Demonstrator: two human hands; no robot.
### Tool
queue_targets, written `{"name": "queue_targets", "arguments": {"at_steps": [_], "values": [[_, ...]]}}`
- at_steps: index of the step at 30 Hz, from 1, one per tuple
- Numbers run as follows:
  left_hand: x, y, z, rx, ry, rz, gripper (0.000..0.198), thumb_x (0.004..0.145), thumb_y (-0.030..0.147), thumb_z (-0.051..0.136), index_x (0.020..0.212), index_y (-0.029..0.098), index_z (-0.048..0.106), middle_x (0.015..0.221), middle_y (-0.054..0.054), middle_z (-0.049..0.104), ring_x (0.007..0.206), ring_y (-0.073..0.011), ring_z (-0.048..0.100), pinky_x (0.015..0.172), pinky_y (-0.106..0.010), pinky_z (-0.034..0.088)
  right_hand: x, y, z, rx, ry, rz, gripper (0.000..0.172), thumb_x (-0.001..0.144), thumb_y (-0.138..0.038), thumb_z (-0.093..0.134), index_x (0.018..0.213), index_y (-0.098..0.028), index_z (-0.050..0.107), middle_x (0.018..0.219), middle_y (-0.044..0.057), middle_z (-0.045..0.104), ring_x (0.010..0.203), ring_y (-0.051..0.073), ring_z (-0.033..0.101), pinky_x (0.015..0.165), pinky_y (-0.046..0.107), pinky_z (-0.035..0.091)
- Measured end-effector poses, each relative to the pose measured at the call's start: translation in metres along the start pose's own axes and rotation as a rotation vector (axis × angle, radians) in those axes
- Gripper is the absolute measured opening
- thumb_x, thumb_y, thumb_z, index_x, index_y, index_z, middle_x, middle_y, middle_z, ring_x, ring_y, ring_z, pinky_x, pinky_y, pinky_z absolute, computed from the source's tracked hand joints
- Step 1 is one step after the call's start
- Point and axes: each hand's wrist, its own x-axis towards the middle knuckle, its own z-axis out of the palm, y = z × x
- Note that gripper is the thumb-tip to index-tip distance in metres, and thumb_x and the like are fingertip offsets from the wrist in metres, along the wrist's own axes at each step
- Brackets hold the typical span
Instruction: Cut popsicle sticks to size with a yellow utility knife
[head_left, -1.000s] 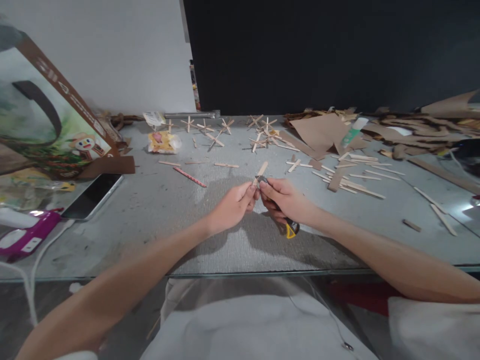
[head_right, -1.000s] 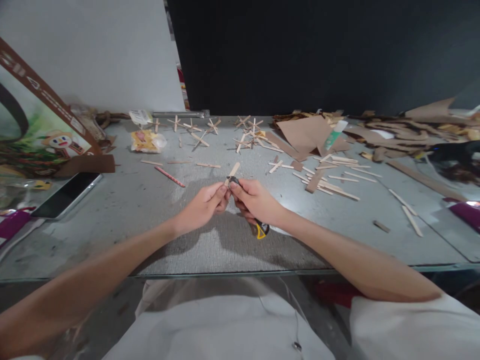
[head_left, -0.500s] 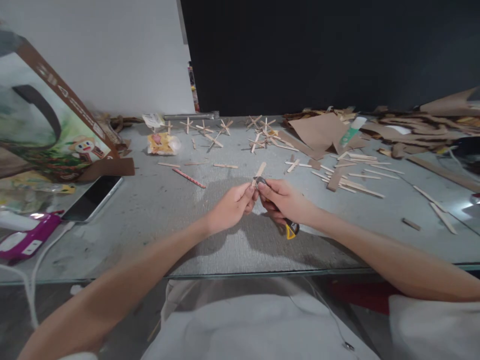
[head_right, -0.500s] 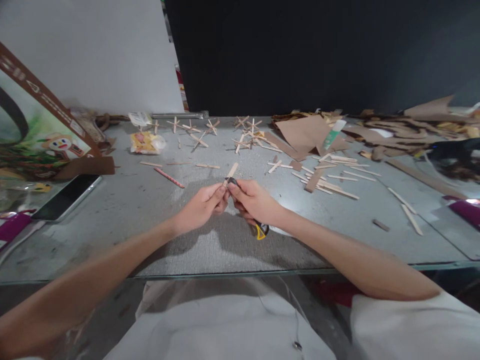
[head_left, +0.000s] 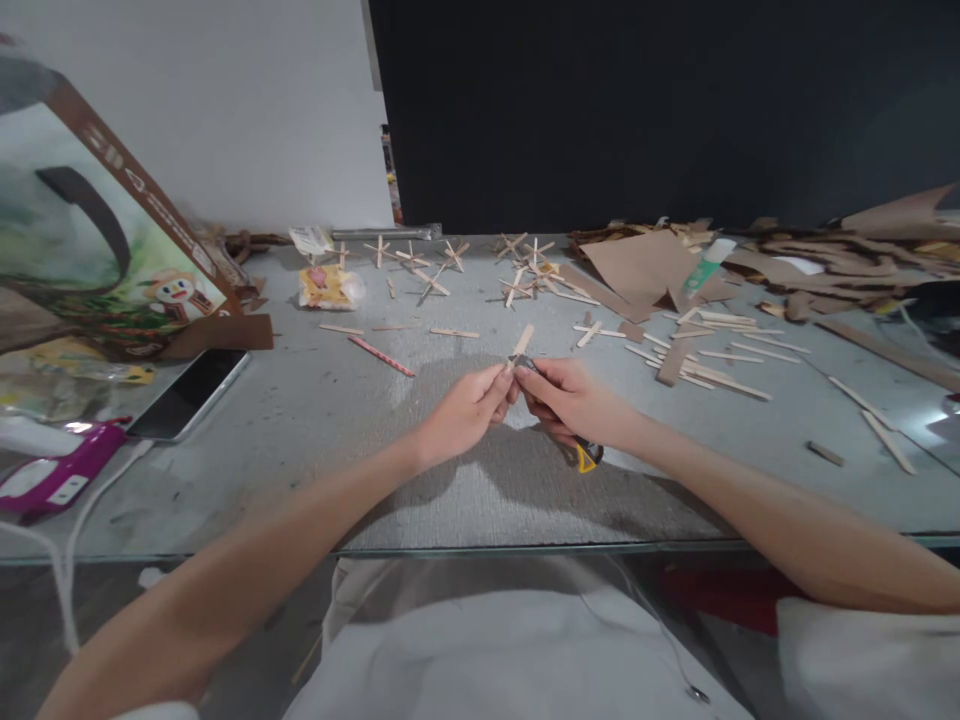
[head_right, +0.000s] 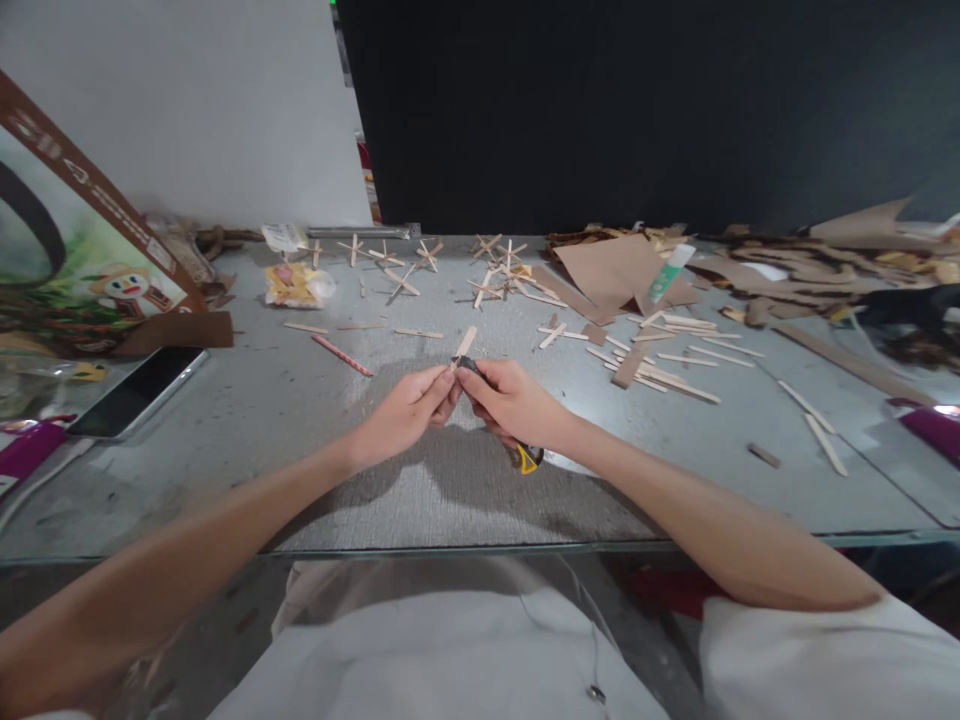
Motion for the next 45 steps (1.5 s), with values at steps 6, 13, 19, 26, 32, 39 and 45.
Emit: {"name": "queue_targets", "arguments": {"at_steps": [6,13,19,26,32,39,45], "values": [[0.0,-0.004,0.001,-0.005,-0.018,-0.013,0.048,0.102,0.064,0.039,0.078,0.023,0.038,0.061,0.007,0.034,0.052,-0.0102,0.034,0.051,-0.023,0.03,-0.001,-0.004,0.0,-0.11,0.084,-0.074,0.057,0.096,-0.068,0.057,0.064,-0.023,0.044,0.05,-0.007,0.044,0.031,0.007,0.044,0.029,0.02,0.036],[-0.001,-0.006,0.004,0.058,0.009,0.017,0.046,0.106,0.058,0.035,0.077,0.022,0.039,0.061,0.006,0.037,0.054,-0.0107,0.037,0.052,-0.024,0.031,-0.003,-0.005,0.0,-0.187,0.136,-0.106,0.063,0.095,-0.074,0.052,0.059,-0.023,0.047,0.046,-0.004,0.047,0.033,0.009,0.047,0.032,0.021,0.036],[-0.002,-0.005,0.005,0.03,0.0,0.009,0.044,0.106,0.057,0.036,0.079,0.022,0.042,0.061,0.006,0.037,0.054,-0.0103,0.037,0.052,-0.024,0.03,-0.006,-0.006,-0.001,-0.227,0.172,-0.138,0.062,0.097,-0.07,0.053,0.057,-0.022,0.049,0.044,-0.004,0.049,0.033,0.009,0.046,0.034,0.022,0.034],[-0.003,-0.006,0.007,-0.027,0.011,-0.012,0.044,0.104,0.058,0.038,0.078,0.022,0.04,0.061,0.006,0.035,0.053,-0.0096,0.034,0.05,-0.023,0.03,-0.007,-0.01,-0.001,-0.299,0.197,-0.182,0.064,0.098,-0.068,0.052,0.054,-0.023,0.048,0.042,-0.004,0.047,0.033,0.009,0.043,0.037,0.025,0.032],[-0.003,-0.001,0.011,-0.144,0.023,-0.067,0.047,0.101,0.062,0.044,0.076,0.023,0.038,0.057,0.008,0.032,0.05,-0.0082,0.026,0.047,-0.022,0.027,-0.009,-0.012,0.0,-0.405,0.232,-0.193,0.065,0.1,-0.067,0.048,0.052,-0.023,0.048,0.04,-0.003,0.048,0.036,0.01,0.042,0.041,0.025,0.032],[-0.004,0.003,0.012,-0.204,0.004,-0.093,0.045,0.101,0.058,0.046,0.074,0.023,0.035,0.058,0.009,0.027,0.049,-0.0072,0.022,0.048,-0.023,0.023,-0.009,-0.009,-0.002,-0.585,0.287,-0.308,0.067,0.103,-0.064,0.045,0.051,-0.023,0.044,0.041,-0.002,0.047,0.04,0.01,0.043,0.046,0.027,0.033],[-0.004,0.003,0.014,-0.198,0.026,-0.101,0.043,0.103,0.054,0.045,0.074,0.023,0.035,0.058,0.009,0.028,0.05,-0.0073,0.023,0.048,-0.022,0.023,-0.007,-0.006,-0.005,-0.733,0.302,-0.363,0.061,0.106,-0.057,0.041,0.055,-0.024,0.042,0.044,-0.003,0.044,0.043,0.012,0.042,0.051,0.029,0.032]]}}
